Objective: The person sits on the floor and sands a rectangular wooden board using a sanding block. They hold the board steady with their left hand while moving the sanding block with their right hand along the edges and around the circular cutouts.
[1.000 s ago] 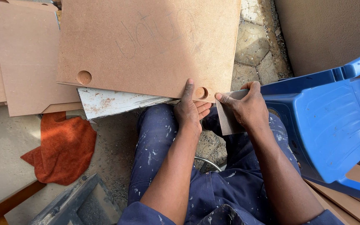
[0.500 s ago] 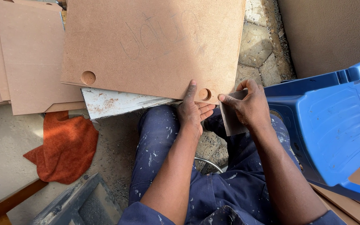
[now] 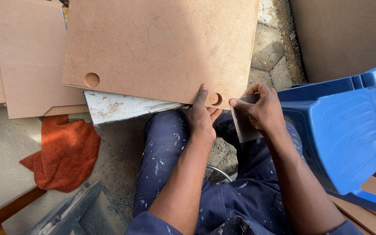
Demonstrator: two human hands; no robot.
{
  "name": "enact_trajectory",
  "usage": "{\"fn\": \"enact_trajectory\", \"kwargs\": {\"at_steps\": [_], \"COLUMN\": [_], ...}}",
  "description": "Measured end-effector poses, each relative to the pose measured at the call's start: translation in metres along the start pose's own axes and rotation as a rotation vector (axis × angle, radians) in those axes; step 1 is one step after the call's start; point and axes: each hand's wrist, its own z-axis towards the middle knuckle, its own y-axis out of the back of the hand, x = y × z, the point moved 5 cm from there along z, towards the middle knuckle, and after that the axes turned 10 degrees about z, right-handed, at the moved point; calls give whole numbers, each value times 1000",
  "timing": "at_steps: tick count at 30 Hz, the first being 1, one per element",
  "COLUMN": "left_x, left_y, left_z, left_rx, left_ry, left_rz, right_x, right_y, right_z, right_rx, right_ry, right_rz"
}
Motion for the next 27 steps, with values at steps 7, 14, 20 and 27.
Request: {"fn": "enact_trajectory", "kwargs": {"at_steps": [7,14,20,27], "left_x": [2,4,5,8], "left_y": [7,8,6,8], "left_z": [9,13,10,19], "left_rx": [-44,-38,-46,-21], "left_ry": [-38,-49,-33,-51], "left_rz": [79,96,60,67], "right_x": [-5,-5,-5,-3], "right_y": [-1,0,0,0], "right_z": [2,1,2,-2], "right_rx": [9,6,7,4], "right_ry": [4,15,17,27], "right_rz": [5,-9,-11,0]}}
